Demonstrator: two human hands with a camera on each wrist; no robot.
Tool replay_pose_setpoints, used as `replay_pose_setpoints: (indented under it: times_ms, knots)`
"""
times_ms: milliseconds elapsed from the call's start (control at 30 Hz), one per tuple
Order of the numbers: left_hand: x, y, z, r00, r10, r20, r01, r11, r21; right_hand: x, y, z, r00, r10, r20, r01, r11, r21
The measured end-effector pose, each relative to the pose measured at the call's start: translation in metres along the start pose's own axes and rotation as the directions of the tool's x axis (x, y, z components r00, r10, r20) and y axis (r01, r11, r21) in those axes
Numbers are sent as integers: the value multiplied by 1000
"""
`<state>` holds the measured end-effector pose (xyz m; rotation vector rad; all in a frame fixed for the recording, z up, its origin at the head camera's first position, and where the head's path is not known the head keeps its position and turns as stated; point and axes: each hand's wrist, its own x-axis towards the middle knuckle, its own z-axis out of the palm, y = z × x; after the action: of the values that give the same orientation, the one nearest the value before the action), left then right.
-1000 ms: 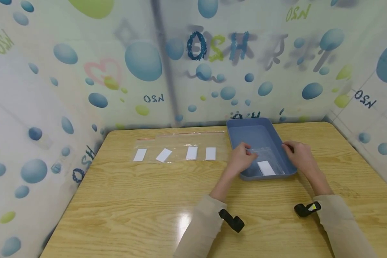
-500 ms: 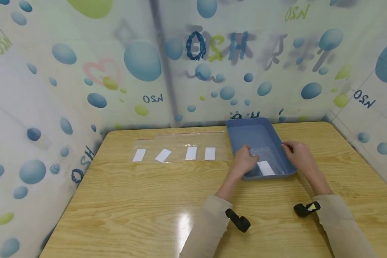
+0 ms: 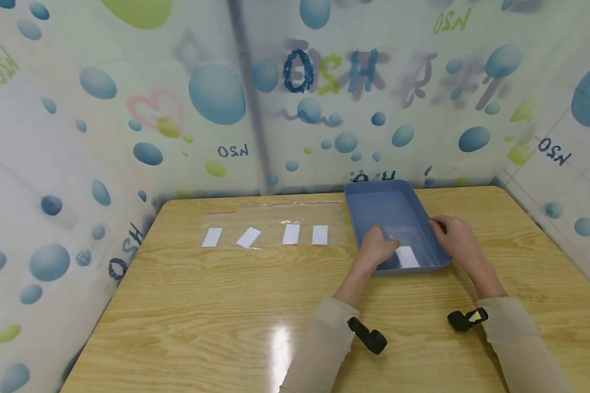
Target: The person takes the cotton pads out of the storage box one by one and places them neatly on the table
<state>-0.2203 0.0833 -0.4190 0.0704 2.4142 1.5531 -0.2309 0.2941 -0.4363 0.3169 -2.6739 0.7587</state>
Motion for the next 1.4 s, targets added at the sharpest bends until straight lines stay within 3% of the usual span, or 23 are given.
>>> replay_pose_setpoints:
  times_ms: [267, 767, 967, 1200, 1400]
  knots:
    - [1, -1, 5, 1000, -17, 26, 20, 992, -124, 0, 0, 0, 1000, -5, -6, 5, 1000, 7]
    - [3, 0, 15, 999, -51, 15, 53, 978, -201, -1, 4, 2, 1000, -11, -7, 11, 1000, 17]
    - [5, 0, 19, 999, -38, -7, 36, 981, -192, -1, 2, 1, 1000, -2, -1, 2, 1000, 8]
    - [7, -1, 23, 998, -4, -57, 0, 997, -72, 0, 3, 1, 1000, -12, -1, 12, 1000, 5]
    - [6, -4, 26, 994, 37, -105, -42, 998, -39, 0, 3, 1, 1000, -1, 6, 1, 1000, 10]
